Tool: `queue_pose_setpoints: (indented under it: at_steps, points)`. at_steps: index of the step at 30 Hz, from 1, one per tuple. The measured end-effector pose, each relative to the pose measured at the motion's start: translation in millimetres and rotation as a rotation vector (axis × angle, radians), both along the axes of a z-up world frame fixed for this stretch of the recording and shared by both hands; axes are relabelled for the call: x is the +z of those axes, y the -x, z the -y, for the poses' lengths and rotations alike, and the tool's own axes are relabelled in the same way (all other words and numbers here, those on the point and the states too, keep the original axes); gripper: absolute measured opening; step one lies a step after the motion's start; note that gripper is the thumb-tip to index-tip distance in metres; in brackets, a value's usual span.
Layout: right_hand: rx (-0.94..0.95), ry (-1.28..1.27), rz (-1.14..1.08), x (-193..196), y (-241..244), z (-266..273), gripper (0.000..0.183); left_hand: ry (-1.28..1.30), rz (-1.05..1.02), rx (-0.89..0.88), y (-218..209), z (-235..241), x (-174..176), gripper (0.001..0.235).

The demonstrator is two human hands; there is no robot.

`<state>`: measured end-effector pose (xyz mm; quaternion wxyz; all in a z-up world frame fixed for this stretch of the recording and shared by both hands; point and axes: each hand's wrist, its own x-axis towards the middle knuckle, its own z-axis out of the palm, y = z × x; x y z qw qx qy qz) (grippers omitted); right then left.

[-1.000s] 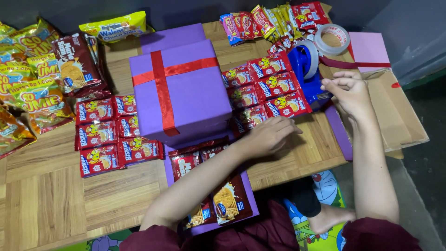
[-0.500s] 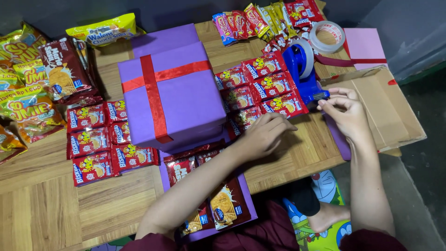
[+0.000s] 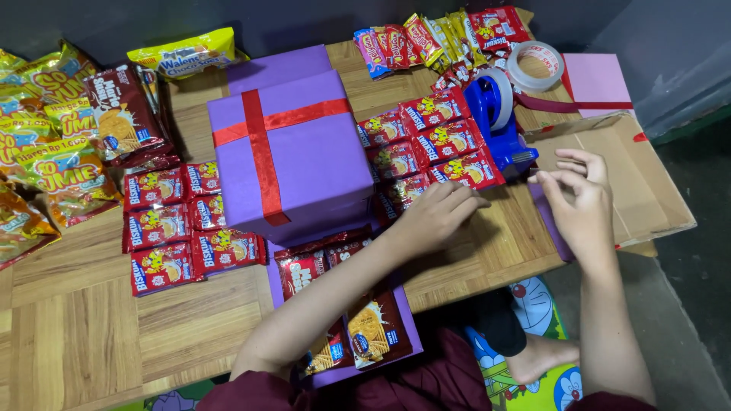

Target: The person constructs a decorative snack box by taping various packaged snacks onto a purple cardboard base.

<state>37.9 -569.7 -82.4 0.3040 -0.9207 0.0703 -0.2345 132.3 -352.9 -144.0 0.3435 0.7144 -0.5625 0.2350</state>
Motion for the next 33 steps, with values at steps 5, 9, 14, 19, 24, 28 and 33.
queue_pose_setpoints:
  at_steps: [5,9,14,19,24,28,33]
  points:
    - [0.170,-0.018,-0.020,11.7,9.7,-23.4,0.014,-0.076,0.031,0.154,-5.9,-2.5,18.7,0.027]
    - [0.356,0.089,-0.054,2.6,8.6,-42.0,0.015,-0.102,0.005,0.195,-7.0,-12.5,27.2,0.024]
    - [0.465,0.159,-0.155,6.8,8.9,-79.9,0.020,-0.168,-0.112,0.136,22.6,-58.6,40.3,0.016]
    - [0.560,0.158,-0.253,-7.6,4.9,-107.6,0.020,-0.171,-0.091,0.251,53.3,-104.7,52.8,0.009]
    - [0.803,-0.502,-0.307,-19.4,-3.6,-126.5,0.027,-0.185,-0.257,0.359,76.7,-144.9,63.4,0.008]
    - [0.625,-0.553,-0.331,-25.6,-9.1,-140.3,0.047,-0.092,-0.573,0.323,78.8,-174.6,62.2,0.017]
    - [0.651,-0.269,-0.344,-39.1,-8.1,-170.7,0.040,0.106,-0.919,0.440,76.1,-202.0,30.9,0.022]
